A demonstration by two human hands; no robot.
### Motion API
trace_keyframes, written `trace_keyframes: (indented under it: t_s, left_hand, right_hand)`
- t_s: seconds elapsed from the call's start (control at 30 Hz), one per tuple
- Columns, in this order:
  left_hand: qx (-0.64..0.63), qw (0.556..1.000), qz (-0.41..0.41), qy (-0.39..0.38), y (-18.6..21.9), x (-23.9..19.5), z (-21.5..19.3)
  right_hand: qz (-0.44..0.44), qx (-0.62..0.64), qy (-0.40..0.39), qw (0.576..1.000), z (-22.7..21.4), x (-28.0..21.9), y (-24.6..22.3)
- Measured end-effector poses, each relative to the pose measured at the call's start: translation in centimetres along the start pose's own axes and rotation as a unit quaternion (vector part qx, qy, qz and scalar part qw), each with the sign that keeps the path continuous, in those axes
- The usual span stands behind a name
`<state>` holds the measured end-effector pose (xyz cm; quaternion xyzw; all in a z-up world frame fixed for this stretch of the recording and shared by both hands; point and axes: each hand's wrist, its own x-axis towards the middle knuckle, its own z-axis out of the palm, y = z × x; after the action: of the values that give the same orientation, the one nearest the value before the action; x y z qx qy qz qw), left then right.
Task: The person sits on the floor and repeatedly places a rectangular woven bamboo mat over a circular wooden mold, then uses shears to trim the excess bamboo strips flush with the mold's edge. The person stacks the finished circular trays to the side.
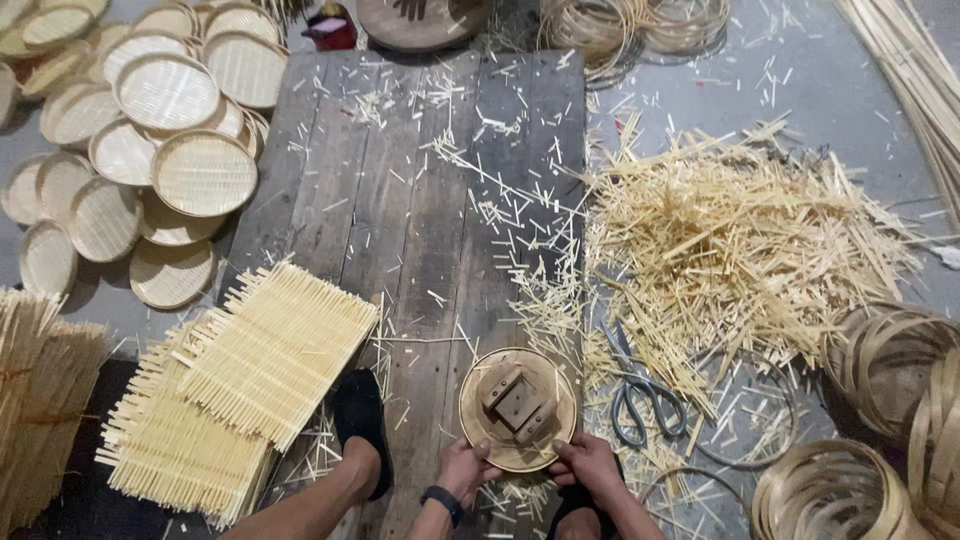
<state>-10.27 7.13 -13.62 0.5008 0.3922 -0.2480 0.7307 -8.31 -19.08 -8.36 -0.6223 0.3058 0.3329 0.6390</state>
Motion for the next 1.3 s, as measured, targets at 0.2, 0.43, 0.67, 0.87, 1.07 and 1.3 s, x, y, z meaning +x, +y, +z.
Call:
trace_keyframes:
  t_s: [0.2, 0.43, 0.67, 0.87, 1.07, 1.3]
  left_hand:
    - [0.334, 0.879, 0.338, -0.033, 9.9, -4.5, 1.6]
    - [0.295, 0.860, 0.416, 0.032, 13.5, -11.0, 12.4]
    - [0.361, 0.824, 0.434, 0.042, 15.4, -12.4, 13.4]
    - [0.340, 0.828, 0.446, 0.006, 15.9, -11.8, 12.6]
    - [0.317, 0.854, 0.413, 0.027, 12.7, -5.0, 10.5]
    - [-0.088, 0.972, 0.210, 0.055, 6.8, 4.1, -1.5]
  right_hand:
    - [-0.139, -0.031, -0.035, 0.989, -0.2, -3.7, -8.2]
    - [-0.171, -0.057, 0.033, 0.983, 2.2, -4.3, -10.3]
    - [-0.243, -0.027, 0.073, 0.967, 2.4, -3.2, -8.0]
    - [-0.242, 0.038, 0.056, 0.968, 2.2, -2.3, -7.1]
    - [-0.212, 0.042, 0.022, 0.976, -1.9, 0.2, -3.4]
    - [-0.210, 0.303, -0.003, 0.930, -8.0, 1.4, 1.8]
